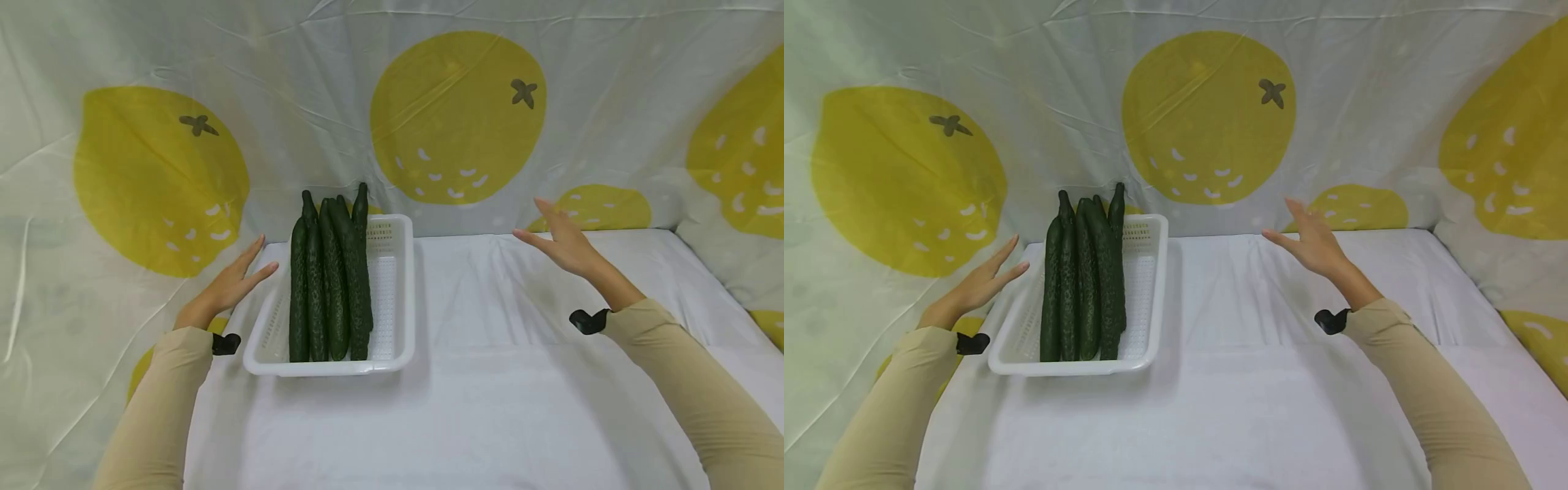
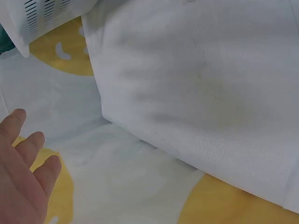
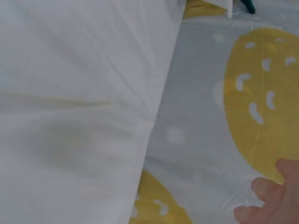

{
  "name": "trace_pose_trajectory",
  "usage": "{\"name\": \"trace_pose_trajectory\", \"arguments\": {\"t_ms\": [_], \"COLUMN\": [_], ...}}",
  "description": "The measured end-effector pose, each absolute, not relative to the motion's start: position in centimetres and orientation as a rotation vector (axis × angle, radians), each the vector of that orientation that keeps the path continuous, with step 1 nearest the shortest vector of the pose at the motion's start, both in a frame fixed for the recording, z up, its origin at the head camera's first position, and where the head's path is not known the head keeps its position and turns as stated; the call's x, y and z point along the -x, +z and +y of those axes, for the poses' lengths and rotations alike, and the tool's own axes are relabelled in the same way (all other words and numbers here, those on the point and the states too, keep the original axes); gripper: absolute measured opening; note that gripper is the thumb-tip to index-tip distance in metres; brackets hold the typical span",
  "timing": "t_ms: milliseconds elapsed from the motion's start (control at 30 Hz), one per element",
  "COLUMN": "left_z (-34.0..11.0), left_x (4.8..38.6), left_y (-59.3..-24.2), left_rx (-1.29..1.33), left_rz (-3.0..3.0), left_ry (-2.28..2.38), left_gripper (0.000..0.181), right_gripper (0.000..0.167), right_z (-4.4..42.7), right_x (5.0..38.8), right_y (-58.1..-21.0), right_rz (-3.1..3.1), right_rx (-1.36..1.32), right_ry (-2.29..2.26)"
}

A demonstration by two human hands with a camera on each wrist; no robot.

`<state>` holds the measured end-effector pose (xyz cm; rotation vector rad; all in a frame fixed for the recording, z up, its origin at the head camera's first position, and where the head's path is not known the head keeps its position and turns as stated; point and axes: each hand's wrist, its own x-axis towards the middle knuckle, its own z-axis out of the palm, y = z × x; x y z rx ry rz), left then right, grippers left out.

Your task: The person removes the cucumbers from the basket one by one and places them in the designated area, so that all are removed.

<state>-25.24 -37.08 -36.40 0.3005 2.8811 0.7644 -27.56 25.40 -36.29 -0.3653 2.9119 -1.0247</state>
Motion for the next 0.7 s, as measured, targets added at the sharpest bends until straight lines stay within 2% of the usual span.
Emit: {"name": "trace_pose_trajectory", "arguments": {"t_ms": [267, 700], "left_z": [-36.8, -36.6], "left_x": [24.6, 24.1], "left_y": [-36.0, -36.3], "left_rx": [-0.278, -0.395], "left_rz": [2.798, 2.559], "left_ry": [0.861, 1.248], "left_gripper": [0.077, 0.07], "right_gripper": [0.091, 0.081], "right_z": [23.6, 20.5], "right_x": [27.6, 28.0], "right_y": [-35.2, -33.3], "right_rz": [2.824, 2.687], "right_rx": [0.399, 0.523], "right_ry": [-1.159, -1.359]}}
